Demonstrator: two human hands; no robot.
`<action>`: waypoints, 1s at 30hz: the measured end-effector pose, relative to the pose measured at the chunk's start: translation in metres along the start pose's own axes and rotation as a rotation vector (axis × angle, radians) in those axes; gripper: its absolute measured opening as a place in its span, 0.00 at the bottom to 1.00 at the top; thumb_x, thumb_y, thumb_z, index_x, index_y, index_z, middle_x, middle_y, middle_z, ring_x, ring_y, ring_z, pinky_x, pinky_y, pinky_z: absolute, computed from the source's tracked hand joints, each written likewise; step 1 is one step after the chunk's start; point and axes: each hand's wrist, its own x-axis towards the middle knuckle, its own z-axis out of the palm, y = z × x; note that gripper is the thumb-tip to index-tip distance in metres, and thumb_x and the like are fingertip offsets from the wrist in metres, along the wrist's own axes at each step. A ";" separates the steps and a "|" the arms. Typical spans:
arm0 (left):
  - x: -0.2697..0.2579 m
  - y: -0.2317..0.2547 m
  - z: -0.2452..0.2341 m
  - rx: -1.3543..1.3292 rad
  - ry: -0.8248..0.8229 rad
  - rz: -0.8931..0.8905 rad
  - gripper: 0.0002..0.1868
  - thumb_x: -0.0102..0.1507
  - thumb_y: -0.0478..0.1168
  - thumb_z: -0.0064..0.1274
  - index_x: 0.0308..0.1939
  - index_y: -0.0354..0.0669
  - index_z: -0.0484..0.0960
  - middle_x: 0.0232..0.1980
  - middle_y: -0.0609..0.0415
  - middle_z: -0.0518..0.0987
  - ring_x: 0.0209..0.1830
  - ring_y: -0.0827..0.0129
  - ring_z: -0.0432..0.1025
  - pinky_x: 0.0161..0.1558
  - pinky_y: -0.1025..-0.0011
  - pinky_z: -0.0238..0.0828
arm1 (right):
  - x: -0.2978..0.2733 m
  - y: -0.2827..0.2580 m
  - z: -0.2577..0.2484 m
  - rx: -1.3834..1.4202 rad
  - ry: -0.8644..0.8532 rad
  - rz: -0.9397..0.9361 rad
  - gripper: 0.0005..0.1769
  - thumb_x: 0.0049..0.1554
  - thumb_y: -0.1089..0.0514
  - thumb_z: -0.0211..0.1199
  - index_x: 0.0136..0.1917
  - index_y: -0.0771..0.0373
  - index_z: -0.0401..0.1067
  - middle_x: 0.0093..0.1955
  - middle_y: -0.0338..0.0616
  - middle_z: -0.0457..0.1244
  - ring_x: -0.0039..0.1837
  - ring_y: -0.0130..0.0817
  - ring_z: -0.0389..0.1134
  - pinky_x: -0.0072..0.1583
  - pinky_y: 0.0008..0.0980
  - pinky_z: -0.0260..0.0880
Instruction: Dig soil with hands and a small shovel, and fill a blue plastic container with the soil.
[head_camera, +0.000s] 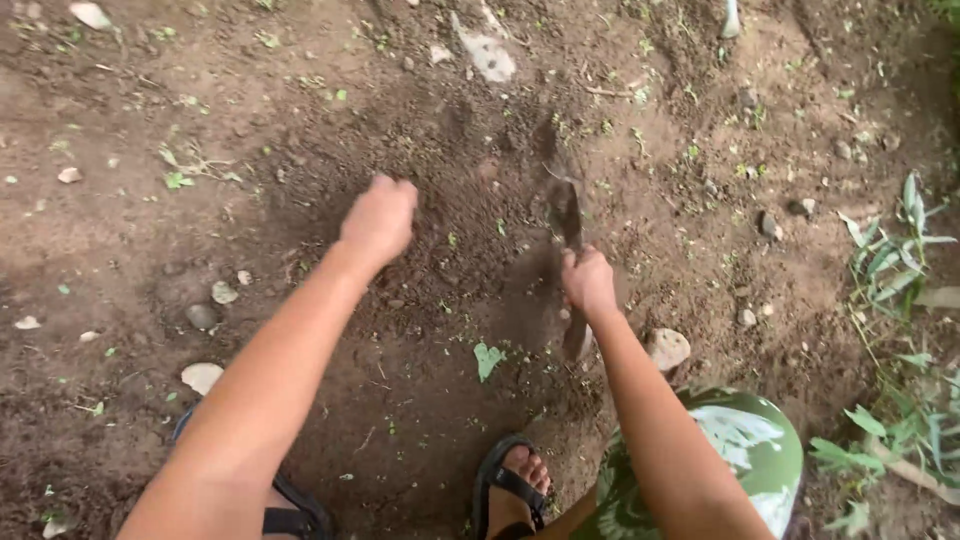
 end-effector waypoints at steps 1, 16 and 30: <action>0.008 0.006 -0.001 -0.006 -0.008 0.007 0.09 0.65 0.29 0.49 0.48 0.36 0.80 0.52 0.36 0.75 0.50 0.42 0.75 0.53 0.51 0.74 | 0.008 0.027 0.000 -0.003 0.003 0.011 0.23 0.63 0.47 0.54 0.58 0.69 0.71 0.39 0.60 0.69 0.39 0.53 0.75 0.46 0.48 0.76; -0.008 0.086 0.034 0.181 0.041 0.217 0.25 0.56 0.29 0.55 0.57 0.47 0.80 0.71 0.47 0.70 0.71 0.51 0.62 0.67 0.40 0.61 | -0.051 0.039 0.082 0.958 -0.195 0.358 0.15 0.66 0.47 0.48 0.46 0.61 0.62 0.28 0.41 0.59 0.25 0.33 0.59 0.28 0.39 0.65; -0.041 0.067 -0.035 -0.122 0.294 -0.525 0.46 0.50 0.54 0.76 0.67 0.48 0.70 0.76 0.39 0.53 0.74 0.31 0.45 0.61 0.27 0.48 | -0.067 0.025 0.095 0.952 -0.579 0.411 0.17 0.66 0.47 0.51 0.46 0.62 0.64 0.26 0.37 0.58 0.24 0.30 0.57 0.29 0.39 0.65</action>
